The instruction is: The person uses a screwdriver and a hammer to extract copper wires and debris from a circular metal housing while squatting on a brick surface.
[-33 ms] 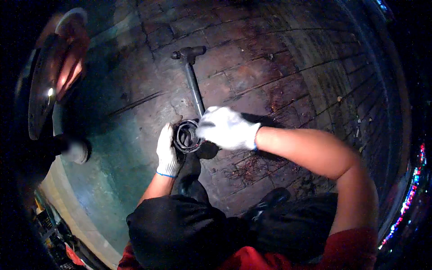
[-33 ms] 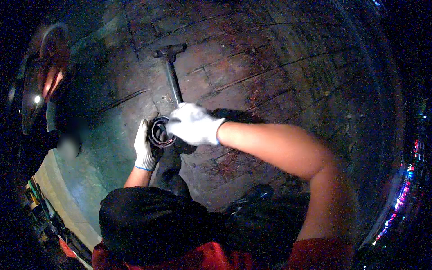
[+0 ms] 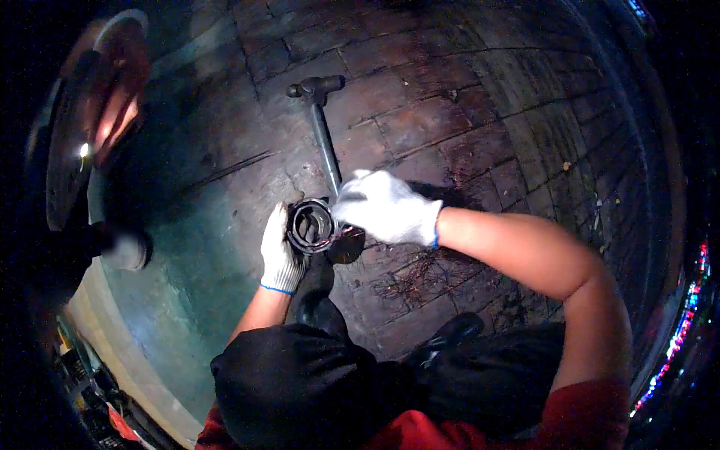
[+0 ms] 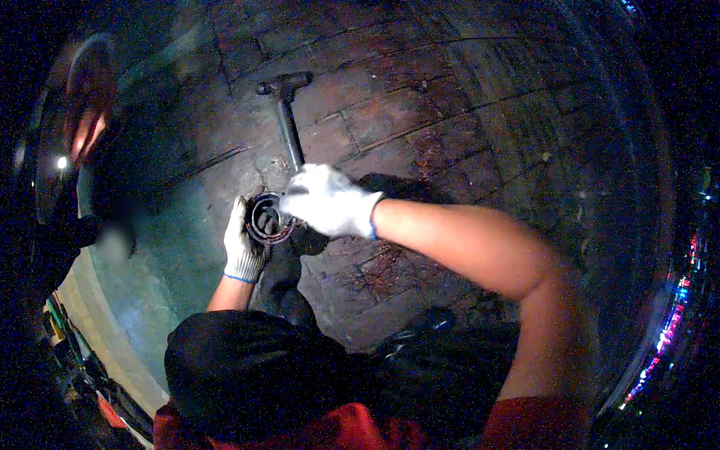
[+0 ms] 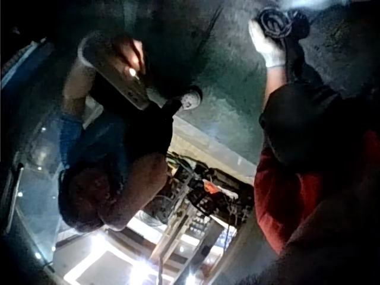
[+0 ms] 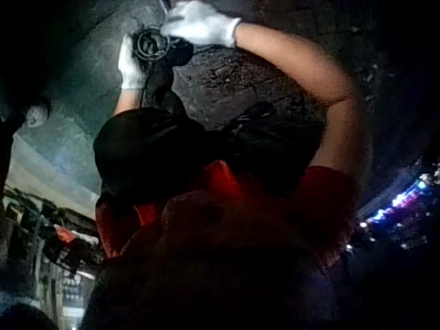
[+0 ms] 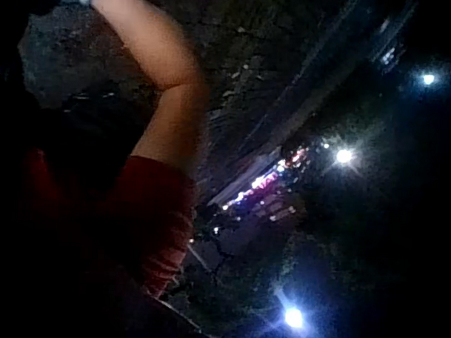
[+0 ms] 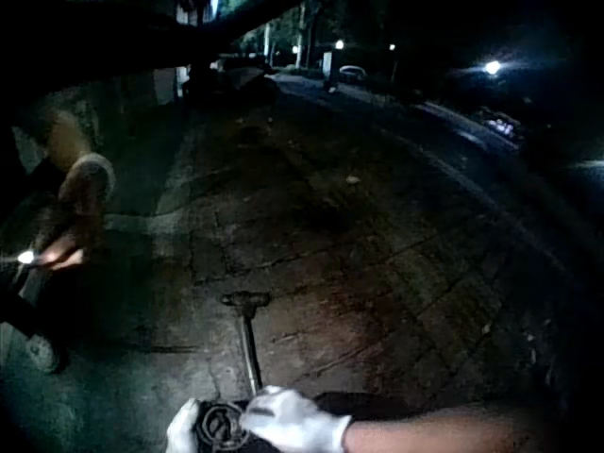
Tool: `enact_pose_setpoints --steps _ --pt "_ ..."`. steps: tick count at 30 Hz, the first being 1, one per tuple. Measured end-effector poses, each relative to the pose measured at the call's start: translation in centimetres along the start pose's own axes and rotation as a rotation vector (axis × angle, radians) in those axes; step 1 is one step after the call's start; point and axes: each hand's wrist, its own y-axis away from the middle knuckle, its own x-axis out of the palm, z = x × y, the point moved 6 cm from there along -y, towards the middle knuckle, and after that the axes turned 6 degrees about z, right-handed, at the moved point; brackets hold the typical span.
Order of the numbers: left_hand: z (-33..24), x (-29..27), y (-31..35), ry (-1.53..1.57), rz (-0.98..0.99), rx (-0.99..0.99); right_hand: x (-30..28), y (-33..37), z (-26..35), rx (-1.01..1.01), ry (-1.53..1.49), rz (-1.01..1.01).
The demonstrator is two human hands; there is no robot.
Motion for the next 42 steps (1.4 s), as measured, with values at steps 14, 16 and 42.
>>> enact_pose_setpoints --steps 14,16,42 --pt "1.2 0.0 0.7 0.080 0.022 -0.092 1.8 -2.2 -1.7 0.681 -0.124 0.600" --pt "0.9 0.1 0.6 -0.023 0.043 -0.030 3.0 -2.2 -1.1 0.654 -0.108 0.566" --pt "3.8 -0.7 0.0 0.161 0.099 -0.186 -3.9 -0.8 4.9 -0.043 -0.631 -0.130"
